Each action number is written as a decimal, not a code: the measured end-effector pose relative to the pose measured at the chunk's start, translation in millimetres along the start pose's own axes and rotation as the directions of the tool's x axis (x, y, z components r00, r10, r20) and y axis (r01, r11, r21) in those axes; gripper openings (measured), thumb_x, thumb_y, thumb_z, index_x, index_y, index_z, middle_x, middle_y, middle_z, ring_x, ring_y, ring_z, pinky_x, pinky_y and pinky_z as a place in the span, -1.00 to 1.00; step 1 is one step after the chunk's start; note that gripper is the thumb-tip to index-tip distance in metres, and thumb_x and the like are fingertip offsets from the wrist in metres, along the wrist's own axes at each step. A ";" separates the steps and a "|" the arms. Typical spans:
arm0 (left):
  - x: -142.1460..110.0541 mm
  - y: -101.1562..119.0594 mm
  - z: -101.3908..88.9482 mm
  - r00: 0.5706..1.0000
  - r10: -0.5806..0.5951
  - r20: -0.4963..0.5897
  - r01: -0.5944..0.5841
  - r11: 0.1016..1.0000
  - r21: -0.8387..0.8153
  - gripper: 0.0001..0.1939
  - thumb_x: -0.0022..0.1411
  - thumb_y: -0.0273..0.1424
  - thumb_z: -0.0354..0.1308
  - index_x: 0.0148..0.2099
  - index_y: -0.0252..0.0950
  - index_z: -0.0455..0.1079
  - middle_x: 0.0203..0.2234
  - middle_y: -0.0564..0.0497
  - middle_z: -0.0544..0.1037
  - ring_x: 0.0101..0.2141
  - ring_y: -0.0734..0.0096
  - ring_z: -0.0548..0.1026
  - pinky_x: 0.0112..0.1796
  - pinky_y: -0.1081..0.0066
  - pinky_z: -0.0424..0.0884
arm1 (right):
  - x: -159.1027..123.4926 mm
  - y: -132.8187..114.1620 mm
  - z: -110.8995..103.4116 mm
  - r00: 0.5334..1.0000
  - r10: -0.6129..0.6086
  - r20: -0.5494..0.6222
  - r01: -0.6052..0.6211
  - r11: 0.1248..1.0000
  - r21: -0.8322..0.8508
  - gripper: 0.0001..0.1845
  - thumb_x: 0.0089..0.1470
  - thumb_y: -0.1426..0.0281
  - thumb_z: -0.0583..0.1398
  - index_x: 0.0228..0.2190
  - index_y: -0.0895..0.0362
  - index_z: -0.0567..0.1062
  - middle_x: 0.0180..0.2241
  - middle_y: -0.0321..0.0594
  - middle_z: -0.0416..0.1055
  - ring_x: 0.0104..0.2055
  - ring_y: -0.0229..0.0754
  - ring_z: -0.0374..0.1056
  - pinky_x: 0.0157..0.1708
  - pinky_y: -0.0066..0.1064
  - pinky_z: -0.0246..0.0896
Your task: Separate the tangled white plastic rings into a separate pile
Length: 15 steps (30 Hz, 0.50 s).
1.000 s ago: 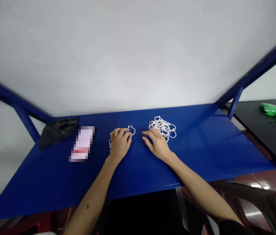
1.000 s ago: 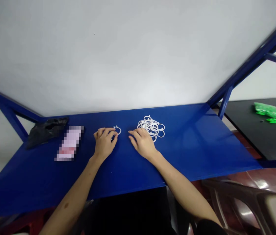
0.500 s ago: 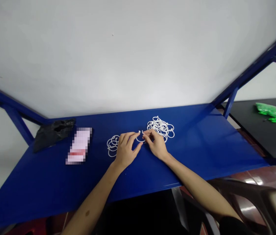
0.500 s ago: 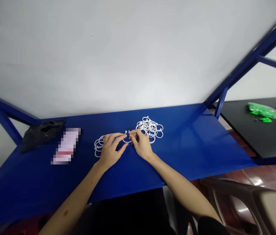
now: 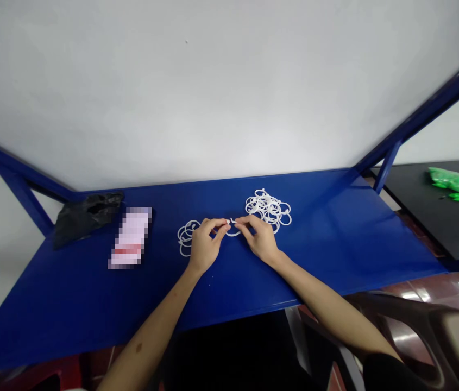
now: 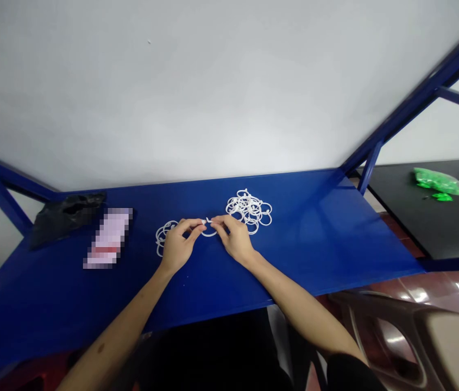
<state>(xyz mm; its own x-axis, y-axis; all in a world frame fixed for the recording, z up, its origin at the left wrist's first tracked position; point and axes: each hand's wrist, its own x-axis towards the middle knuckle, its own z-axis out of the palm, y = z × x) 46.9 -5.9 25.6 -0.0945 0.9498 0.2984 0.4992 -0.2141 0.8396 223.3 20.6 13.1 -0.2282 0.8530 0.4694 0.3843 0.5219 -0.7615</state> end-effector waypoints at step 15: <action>-2.0 -13.0 -2.4 0.975 0.145 0.171 -0.171 0.974 0.150 -0.85 0.34 -0.41 0.11 -0.24 -0.19 0.51 -0.33 0.00 0.60 -0.24 0.29 0.50 -0.14 0.27 0.44 | -4.6 -4.0 -7.7 0.921 -0.245 0.303 0.327 0.909 -0.258 -0.66 0.40 0.43 -0.06 -0.18 0.08 0.50 -0.25 -0.13 0.51 -0.20 -0.16 0.42 -0.21 -0.33 0.42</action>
<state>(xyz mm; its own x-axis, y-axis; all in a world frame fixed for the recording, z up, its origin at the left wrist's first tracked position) 38.5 -5.6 15.2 0.1272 0.9337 0.3347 0.6314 -0.3364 0.6986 229.7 14.5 17.4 -0.5755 0.6594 0.4838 0.5058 0.7518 -0.4230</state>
